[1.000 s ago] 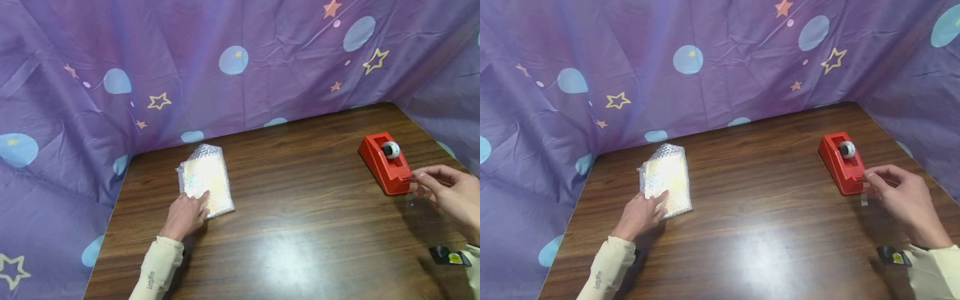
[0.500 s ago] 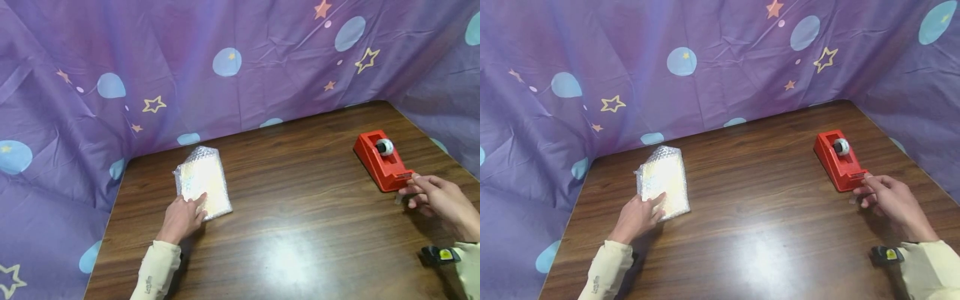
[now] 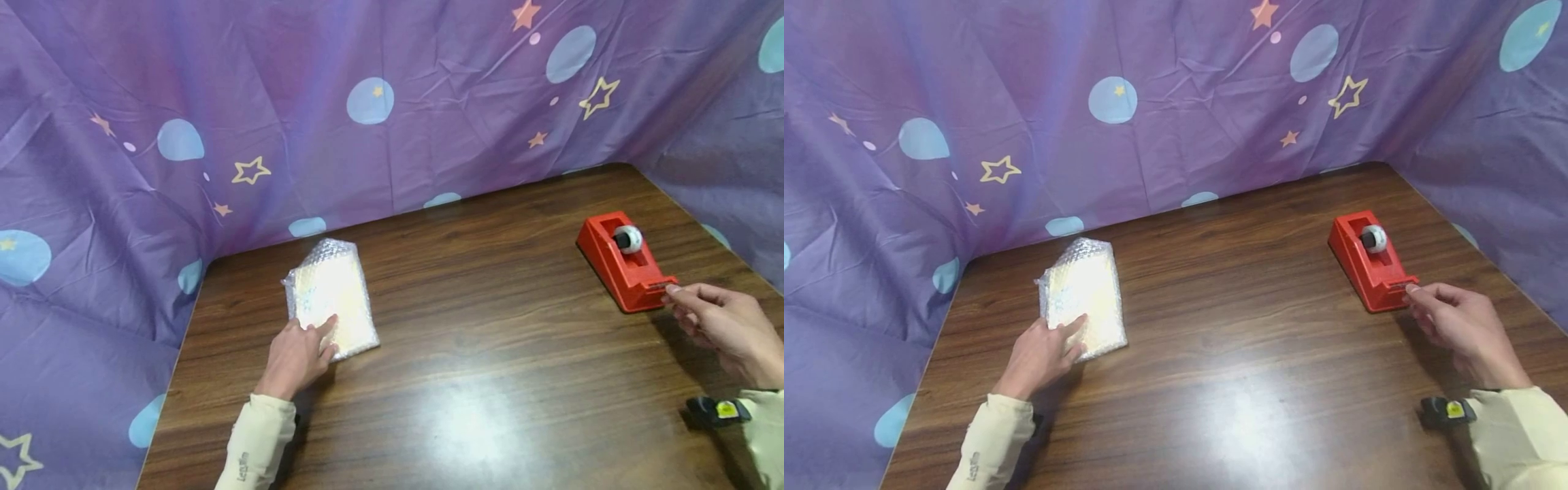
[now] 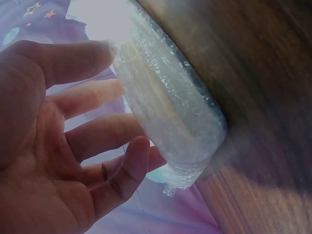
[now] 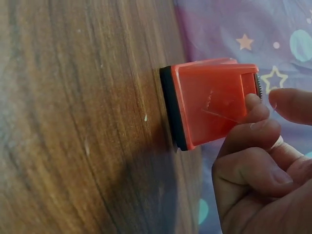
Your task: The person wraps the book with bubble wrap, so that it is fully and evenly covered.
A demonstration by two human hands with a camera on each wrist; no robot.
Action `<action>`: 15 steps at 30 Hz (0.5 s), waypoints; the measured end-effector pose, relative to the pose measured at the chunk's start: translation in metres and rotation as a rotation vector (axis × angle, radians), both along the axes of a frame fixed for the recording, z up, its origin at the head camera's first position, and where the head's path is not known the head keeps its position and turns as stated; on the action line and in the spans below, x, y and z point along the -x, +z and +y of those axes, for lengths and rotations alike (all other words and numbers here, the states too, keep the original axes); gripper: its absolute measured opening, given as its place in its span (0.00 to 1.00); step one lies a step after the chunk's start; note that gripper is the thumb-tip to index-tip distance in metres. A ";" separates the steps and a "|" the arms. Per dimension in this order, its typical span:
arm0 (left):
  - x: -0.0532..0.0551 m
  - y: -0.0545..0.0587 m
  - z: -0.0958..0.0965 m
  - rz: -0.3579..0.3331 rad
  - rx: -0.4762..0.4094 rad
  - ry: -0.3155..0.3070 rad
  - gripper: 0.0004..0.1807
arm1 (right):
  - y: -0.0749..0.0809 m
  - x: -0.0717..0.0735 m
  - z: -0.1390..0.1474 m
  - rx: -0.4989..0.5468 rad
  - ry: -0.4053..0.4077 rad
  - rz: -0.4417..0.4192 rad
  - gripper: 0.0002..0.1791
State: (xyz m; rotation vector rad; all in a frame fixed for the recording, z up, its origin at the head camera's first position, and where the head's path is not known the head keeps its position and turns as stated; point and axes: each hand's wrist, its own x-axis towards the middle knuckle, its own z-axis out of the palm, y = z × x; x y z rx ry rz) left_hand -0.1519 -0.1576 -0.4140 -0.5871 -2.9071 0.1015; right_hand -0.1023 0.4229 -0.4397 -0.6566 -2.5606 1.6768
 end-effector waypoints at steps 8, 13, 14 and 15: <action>0.000 0.000 0.001 -0.032 0.003 0.030 0.29 | 0.000 0.002 -0.003 -0.085 -0.052 0.017 0.18; 0.000 0.000 0.000 -0.029 -0.004 0.026 0.29 | 0.004 0.001 -0.007 -0.162 -0.071 0.014 0.19; 0.000 0.000 0.000 -0.026 -0.006 0.025 0.29 | 0.005 0.001 -0.008 -0.196 -0.073 0.017 0.19; 0.000 0.000 0.000 -0.023 -0.010 0.024 0.29 | 0.006 0.001 -0.008 -0.242 -0.074 0.022 0.19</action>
